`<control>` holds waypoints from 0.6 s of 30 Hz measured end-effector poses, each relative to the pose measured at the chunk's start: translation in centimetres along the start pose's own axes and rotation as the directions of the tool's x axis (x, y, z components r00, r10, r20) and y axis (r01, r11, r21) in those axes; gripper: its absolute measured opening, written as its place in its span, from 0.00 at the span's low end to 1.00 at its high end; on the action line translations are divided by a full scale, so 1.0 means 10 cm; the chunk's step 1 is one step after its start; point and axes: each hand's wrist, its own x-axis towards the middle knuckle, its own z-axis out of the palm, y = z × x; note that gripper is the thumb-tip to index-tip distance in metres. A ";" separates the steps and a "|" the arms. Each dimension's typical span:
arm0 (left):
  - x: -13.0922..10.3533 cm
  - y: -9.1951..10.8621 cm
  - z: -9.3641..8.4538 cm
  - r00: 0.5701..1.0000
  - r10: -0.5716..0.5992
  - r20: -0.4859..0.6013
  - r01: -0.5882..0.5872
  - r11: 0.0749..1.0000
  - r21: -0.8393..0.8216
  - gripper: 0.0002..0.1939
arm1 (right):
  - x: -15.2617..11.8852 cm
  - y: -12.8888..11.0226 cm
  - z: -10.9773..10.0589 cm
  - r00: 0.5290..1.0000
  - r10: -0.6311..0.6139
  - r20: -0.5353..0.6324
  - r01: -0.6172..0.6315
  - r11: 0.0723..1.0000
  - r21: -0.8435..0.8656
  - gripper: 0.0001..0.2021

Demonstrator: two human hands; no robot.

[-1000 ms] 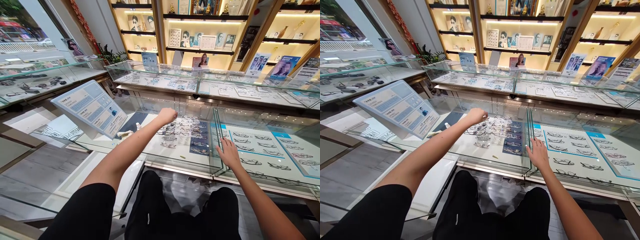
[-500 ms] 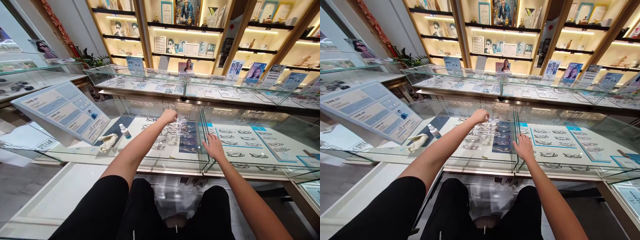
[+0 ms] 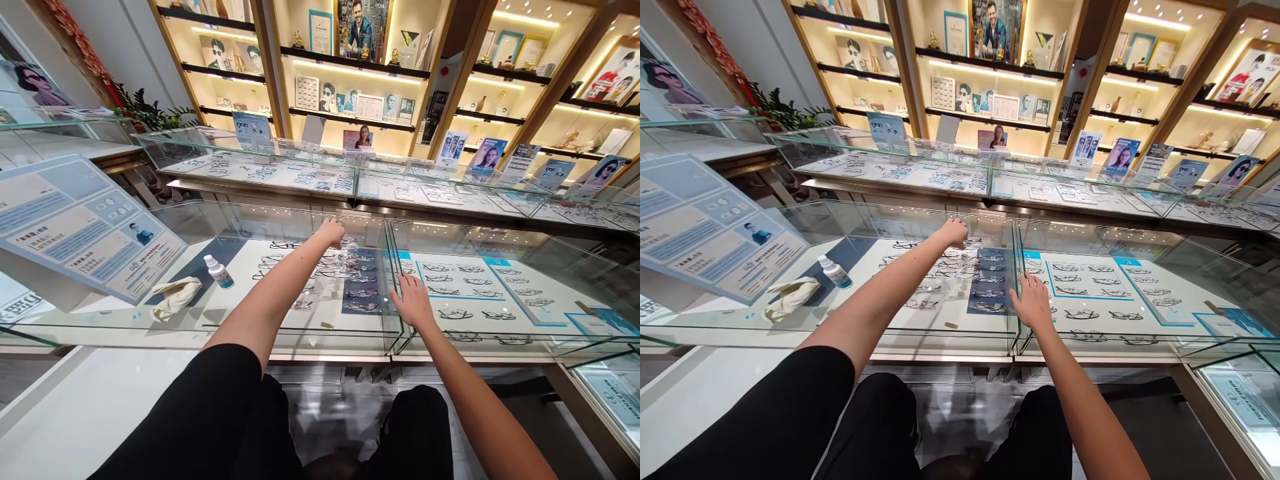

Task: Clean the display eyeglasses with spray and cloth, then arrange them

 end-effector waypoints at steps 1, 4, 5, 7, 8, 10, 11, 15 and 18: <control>0.01 0.00 0.00 1.000 0.002 0.004 -0.002 1.000 0.003 0.24 | 0.00 0.00 0.00 1.000 0.001 0.001 -0.001 1.000 0.001 0.31; 0.02 0.00 0.02 1.000 0.006 0.006 -0.007 1.000 0.008 0.25 | 0.00 -0.01 0.00 1.000 0.005 0.004 -0.005 1.000 0.003 0.31; 0.01 0.00 0.03 1.000 0.008 0.004 -0.008 1.000 0.008 0.25 | 0.00 -0.01 0.00 1.000 0.006 0.002 -0.006 1.000 0.001 0.31; 0.00 0.01 0.04 1.000 0.011 -0.001 -0.011 1.000 0.008 0.25 | 0.01 -0.01 0.00 1.000 0.009 -0.002 -0.009 1.000 -0.005 0.31; -0.01 0.02 0.05 1.000 0.012 -0.005 -0.012 1.000 0.008 0.25 | 0.01 -0.01 0.00 1.000 0.012 -0.003 -0.012 1.000 -0.007 0.31; -0.02 0.03 0.05 1.000 0.017 -0.011 -0.017 1.000 0.011 0.24 | 0.01 -0.02 -0.01 1.000 0.017 -0.001 -0.017 1.000 -0.008 0.31; -0.03 0.04 0.05 1.000 0.021 -0.017 -0.021 1.000 0.013 0.23 | 0.01 -0.03 -0.01 1.000 0.018 0.001 -0.018 1.000 -0.007 0.31; -0.07 0.09 0.03 0.998 0.034 -0.056 -0.033 0.999 0.024 0.21 | 0.01 -0.03 -0.01 1.000 0.010 -0.010 -0.010 1.000 -0.004 0.31; -0.12 0.13 0.00 0.995 0.036 -0.091 -0.033 0.999 0.028 0.21 | 0.01 -0.02 0.01 1.000 0.005 -0.013 -0.005 1.000 -0.007 0.31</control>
